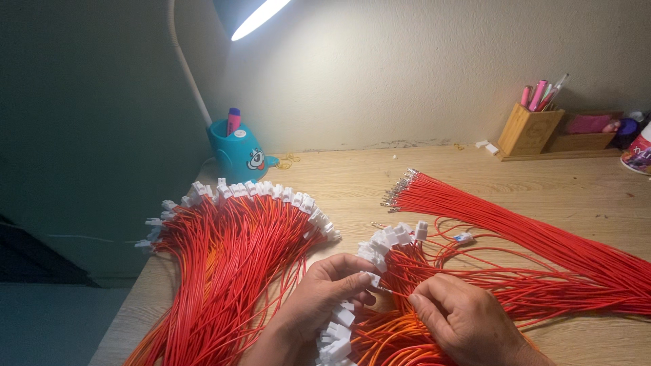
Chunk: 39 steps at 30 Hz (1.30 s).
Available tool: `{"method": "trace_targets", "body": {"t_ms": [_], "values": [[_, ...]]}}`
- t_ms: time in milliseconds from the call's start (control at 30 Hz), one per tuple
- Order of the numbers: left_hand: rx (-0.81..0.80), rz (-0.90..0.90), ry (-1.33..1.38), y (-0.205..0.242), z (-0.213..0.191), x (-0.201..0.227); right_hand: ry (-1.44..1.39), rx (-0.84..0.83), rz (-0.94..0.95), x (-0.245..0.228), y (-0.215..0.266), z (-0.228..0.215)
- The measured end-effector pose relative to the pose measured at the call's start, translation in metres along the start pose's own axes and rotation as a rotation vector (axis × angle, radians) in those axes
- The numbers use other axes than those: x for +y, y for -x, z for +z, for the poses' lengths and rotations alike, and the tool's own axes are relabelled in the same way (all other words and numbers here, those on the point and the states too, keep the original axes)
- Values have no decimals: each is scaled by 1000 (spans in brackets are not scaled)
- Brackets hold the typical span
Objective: The person inserts red wires into white plastic connectors on a wooden table. The hands repeatedly pick up wires and push them into the connector slots, organizing the completed harnesses into a growing pile.
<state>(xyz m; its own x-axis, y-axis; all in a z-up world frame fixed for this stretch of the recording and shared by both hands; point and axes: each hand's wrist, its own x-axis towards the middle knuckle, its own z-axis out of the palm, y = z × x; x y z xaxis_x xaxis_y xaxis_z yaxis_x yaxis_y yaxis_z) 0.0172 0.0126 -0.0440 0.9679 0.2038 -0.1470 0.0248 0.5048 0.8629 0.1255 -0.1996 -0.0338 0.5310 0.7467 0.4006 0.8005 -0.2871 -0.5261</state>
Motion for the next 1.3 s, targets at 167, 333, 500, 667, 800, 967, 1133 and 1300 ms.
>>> {"method": "trace_targets", "body": {"t_ms": [167,333,500,667,800,967,1133,1300], "values": [[32,-13,15,3,5,5,-12,18,15,4,1,0],[34,-19,2,0,2,2,27,12,142,3,3,2],[42,-33,-14,2,4,5,131,87,64,-1,3,2],[22,-5,-4,0,0,1,177,189,-94,-10,0,0],[32,-31,-13,0,1,2,195,200,-133,-9,-1,-1],[60,-32,-17,2,4,5,241,235,-185,-12,-2,-2],[49,-31,-8,0,3,3,252,231,-202,-11,-4,-2],[43,-32,-15,0,2,2,266,256,-265,-15,-6,-1]]}}
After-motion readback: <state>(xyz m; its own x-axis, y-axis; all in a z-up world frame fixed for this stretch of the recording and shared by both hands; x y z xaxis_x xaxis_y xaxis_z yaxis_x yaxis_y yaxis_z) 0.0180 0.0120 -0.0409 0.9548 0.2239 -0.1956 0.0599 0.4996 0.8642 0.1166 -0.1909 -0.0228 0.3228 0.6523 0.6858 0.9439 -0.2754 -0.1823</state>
